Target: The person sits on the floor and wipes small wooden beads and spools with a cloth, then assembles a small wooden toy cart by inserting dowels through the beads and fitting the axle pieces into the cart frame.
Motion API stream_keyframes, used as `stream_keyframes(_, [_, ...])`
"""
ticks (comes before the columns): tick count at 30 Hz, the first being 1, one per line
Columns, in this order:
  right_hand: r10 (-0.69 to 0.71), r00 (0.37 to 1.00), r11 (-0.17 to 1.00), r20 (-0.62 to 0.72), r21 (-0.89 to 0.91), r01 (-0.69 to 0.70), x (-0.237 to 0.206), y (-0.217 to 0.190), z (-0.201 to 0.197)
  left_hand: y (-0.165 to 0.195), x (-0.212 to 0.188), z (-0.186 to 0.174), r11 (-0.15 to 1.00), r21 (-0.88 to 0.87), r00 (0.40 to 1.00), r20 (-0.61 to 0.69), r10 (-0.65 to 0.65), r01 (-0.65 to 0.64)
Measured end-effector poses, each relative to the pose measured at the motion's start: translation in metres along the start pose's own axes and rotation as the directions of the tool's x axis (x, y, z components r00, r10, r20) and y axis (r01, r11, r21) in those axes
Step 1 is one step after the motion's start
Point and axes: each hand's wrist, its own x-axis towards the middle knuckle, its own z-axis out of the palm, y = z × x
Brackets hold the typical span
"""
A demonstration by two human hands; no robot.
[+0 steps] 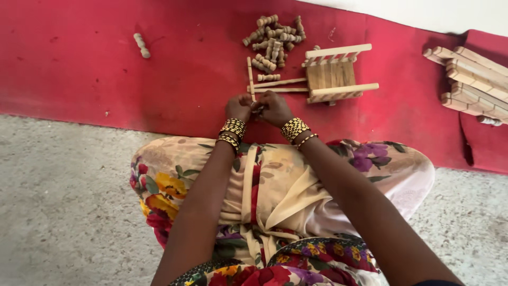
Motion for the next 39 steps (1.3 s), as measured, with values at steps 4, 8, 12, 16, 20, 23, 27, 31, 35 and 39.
stream_keyframes(4, [-0.077,0.971,0.993,-0.227,-0.107,0.054,0.004,0.005,-0.003,0.005,0.0,-0.001,0.926,0.31,0.974,-0.007,0.228,-0.215])
stream_keyframes(8, [0.06,0.909,0.941,-0.413,-0.281,-0.19,0.019,0.022,-0.02,0.008,-0.009,0.005,0.955,0.284,0.992,0.113,0.056,-0.086])
stream_keyframes(12, [-0.004,0.925,0.934,-0.38,-0.331,-0.133,0.021,0.025,-0.016,0.005,-0.011,0.015,0.863,0.433,0.961,0.027,0.277,-0.261])
stream_keyframes(16, [-0.191,0.921,0.976,-0.341,-0.164,0.142,0.022,0.009,0.007,-0.001,-0.004,0.017,0.823,0.528,0.978,0.082,0.194,-0.208])
stream_keyframes(20, [-0.086,0.951,0.871,-0.298,-0.485,-0.073,0.014,0.009,0.003,-0.002,-0.001,0.012,0.828,0.51,0.973,0.11,0.205,-0.232])
stream_keyframes(23, [0.188,0.926,0.639,-0.327,-0.675,-0.368,0.003,0.026,-0.016,0.004,-0.003,0.009,0.869,0.419,0.964,0.098,0.246,-0.264])
stream_keyframes(27, [0.149,0.887,0.543,-0.437,-0.713,-0.443,-0.002,0.043,-0.029,0.011,-0.007,0.008,0.923,0.364,0.981,0.182,0.061,-0.125])
stream_keyframes(31, [0.166,0.969,0.532,-0.181,-0.811,-0.243,0.003,0.032,-0.016,0.007,-0.008,0.008,0.885,0.418,0.976,0.158,0.149,-0.203])
stream_keyframes(35, [-0.154,0.988,0.687,-0.025,-0.721,0.089,0.011,0.006,0.013,0.0,-0.006,0.008,0.892,0.348,0.956,0.154,0.249,-0.288])
stream_keyframes(39, [-0.074,0.961,0.934,-0.267,-0.356,-0.027,0.015,0.004,0.012,-0.002,-0.007,0.006,0.906,0.355,0.968,0.179,0.174,-0.229])
